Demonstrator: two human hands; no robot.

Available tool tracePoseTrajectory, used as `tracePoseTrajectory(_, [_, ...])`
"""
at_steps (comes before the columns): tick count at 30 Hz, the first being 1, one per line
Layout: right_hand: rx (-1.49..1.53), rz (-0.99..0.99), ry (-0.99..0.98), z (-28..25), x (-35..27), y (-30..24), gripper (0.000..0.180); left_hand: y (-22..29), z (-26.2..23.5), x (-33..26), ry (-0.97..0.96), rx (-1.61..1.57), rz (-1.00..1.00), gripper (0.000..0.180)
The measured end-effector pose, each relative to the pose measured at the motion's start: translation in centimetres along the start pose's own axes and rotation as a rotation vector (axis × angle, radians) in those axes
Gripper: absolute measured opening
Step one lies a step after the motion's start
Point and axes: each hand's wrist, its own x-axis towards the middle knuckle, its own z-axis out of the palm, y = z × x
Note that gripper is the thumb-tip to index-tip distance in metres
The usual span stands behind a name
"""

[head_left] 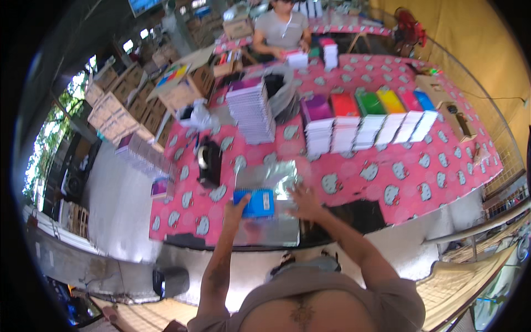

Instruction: The person places small colorful books into silver foil bags and seals them using adhesive tape.

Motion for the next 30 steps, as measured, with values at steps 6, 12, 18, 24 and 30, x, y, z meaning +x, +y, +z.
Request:
tracePoseTrajectory(6, [-0.052,-0.082,-0.096,-1.5,3.3,-1.0,0.093,-5.6,-0.4,3.7,-0.028,-0.287,-0.122,0.082])
tracePoseTrajectory(12, [-0.059,-0.008,-0.053,-2.0,2.5,-0.3,0.095,-0.4,3.2,3.8,-0.021,0.409,-0.186,0.094])
tracePoseTrajectory(18, [0.600,0.200,0.082,-1.0,3.7,-2.1,0.064,0.5,1.7,2.6,0.121,0.593,-0.020,0.093])
tracePoseTrajectory(24, [1.154,0.590,-0.116,-0.6,3.7,-6.4,0.057,-4.7,-0.6,3.7,0.155,0.301,0.080,0.069])
tracePoseTrajectory(30, [1.240,0.583,-0.093,-1.0,2.9,-6.0,0.057,-4.8,-0.7,3.3,0.057,0.071,-0.048,0.052])
